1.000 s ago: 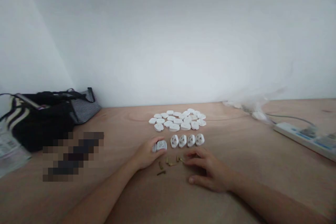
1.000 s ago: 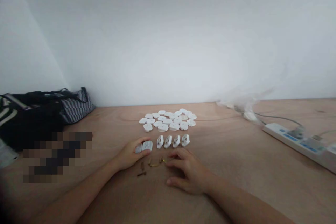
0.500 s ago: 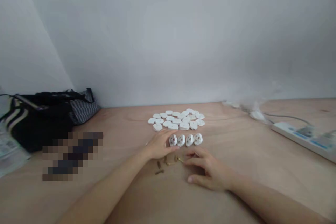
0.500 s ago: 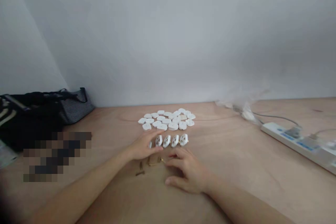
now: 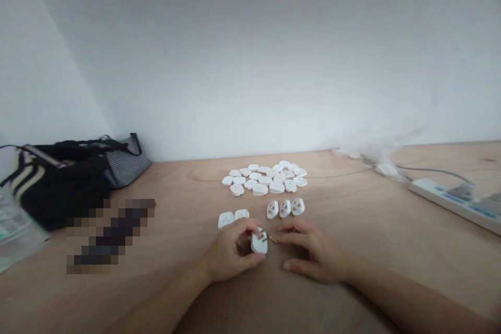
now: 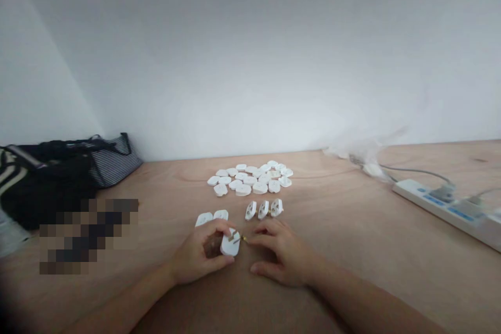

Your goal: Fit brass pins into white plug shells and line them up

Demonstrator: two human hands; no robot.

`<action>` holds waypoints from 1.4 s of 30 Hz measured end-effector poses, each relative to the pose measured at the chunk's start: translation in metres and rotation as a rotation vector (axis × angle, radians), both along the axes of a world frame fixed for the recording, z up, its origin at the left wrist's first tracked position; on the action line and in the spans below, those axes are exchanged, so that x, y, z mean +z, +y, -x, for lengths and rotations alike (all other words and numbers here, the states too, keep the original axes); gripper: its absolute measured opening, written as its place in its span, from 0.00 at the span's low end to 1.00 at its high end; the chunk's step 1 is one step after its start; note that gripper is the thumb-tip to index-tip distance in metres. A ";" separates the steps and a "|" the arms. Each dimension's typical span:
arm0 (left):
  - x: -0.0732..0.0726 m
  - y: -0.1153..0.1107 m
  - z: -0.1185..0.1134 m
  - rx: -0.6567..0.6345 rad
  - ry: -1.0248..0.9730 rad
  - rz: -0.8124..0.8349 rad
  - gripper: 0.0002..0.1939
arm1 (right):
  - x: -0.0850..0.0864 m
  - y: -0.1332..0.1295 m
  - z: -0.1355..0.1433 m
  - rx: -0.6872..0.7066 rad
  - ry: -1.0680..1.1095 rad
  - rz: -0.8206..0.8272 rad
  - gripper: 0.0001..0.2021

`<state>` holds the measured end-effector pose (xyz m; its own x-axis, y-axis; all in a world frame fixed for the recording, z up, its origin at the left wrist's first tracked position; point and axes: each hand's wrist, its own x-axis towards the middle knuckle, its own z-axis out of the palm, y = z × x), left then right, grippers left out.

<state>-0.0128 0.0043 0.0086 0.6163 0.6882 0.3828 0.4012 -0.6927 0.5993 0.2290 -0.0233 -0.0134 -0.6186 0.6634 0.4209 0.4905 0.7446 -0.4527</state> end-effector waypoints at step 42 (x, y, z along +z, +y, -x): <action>-0.004 0.001 0.004 -0.027 -0.019 -0.147 0.16 | -0.002 0.001 0.002 0.003 -0.016 0.013 0.20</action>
